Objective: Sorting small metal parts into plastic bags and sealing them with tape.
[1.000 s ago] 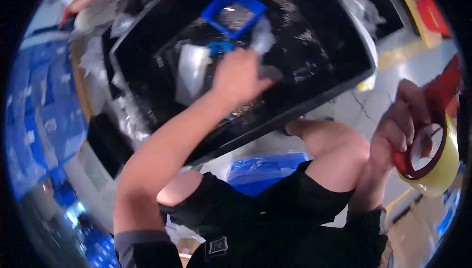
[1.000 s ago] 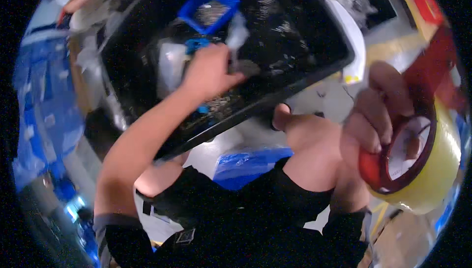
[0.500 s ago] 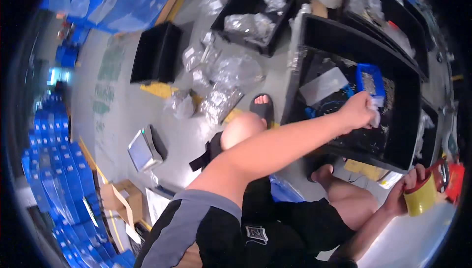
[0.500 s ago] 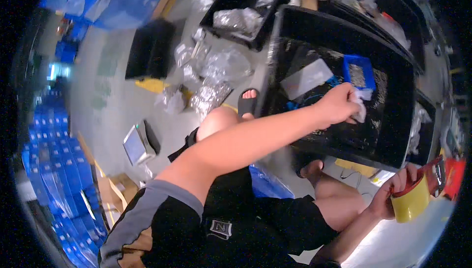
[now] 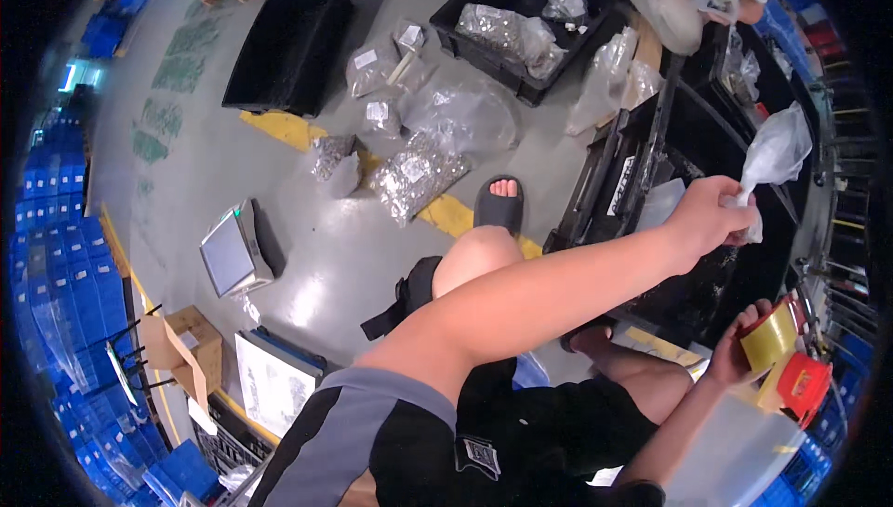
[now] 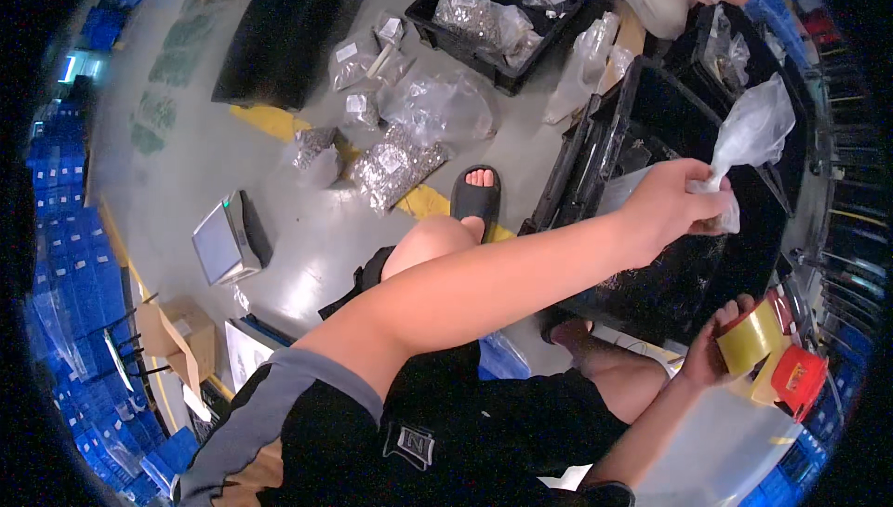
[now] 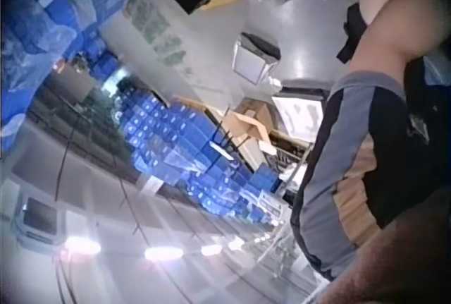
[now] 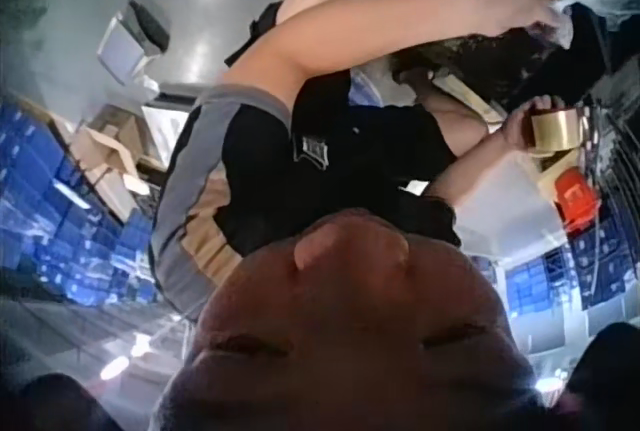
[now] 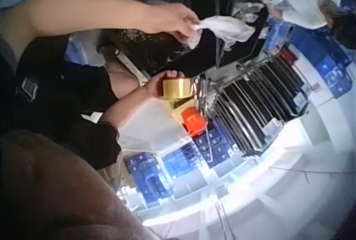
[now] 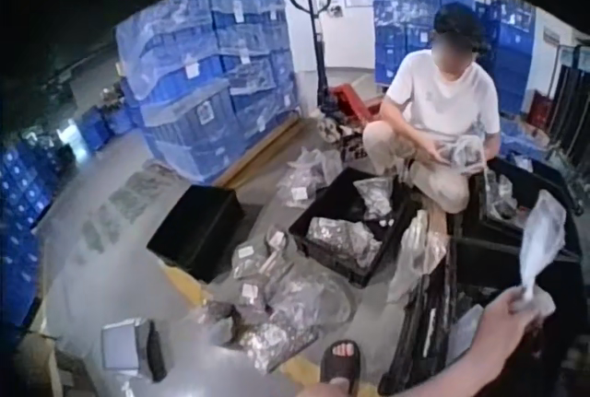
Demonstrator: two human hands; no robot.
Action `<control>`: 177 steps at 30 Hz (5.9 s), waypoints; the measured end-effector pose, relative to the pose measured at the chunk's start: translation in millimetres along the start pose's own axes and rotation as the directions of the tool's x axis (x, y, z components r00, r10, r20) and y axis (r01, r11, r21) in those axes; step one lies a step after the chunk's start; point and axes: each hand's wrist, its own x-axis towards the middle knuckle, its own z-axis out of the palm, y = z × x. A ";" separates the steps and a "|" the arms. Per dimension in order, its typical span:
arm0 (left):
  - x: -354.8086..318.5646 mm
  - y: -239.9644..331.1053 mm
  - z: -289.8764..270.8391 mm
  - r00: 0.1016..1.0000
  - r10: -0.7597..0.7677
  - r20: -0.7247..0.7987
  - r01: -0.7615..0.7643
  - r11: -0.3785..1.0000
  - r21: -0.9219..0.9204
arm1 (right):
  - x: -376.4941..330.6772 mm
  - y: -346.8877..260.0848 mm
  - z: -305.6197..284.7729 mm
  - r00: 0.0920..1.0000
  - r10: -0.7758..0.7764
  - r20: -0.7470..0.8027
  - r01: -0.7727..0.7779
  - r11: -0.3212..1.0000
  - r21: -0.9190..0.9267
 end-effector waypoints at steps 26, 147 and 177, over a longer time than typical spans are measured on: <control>-55.7 50.7 25.5 0.976 0.043 0.213 -0.044 0.999 0.000 | -3.5 1.8 -2.0 0.986 -0.067 -0.154 0.043 0.987 -0.153; -30.4 41.9 15.2 0.999 0.005 0.045 0.005 0.976 -0.216 | -13.4 -17.9 -43.8 0.993 -0.031 0.115 0.026 0.999 0.046; 51.5 100.2 0.7 0.974 0.218 0.055 -0.172 0.881 -0.440 | -18.1 -20.3 -17.7 0.972 -0.084 -0.219 0.047 0.984 -0.170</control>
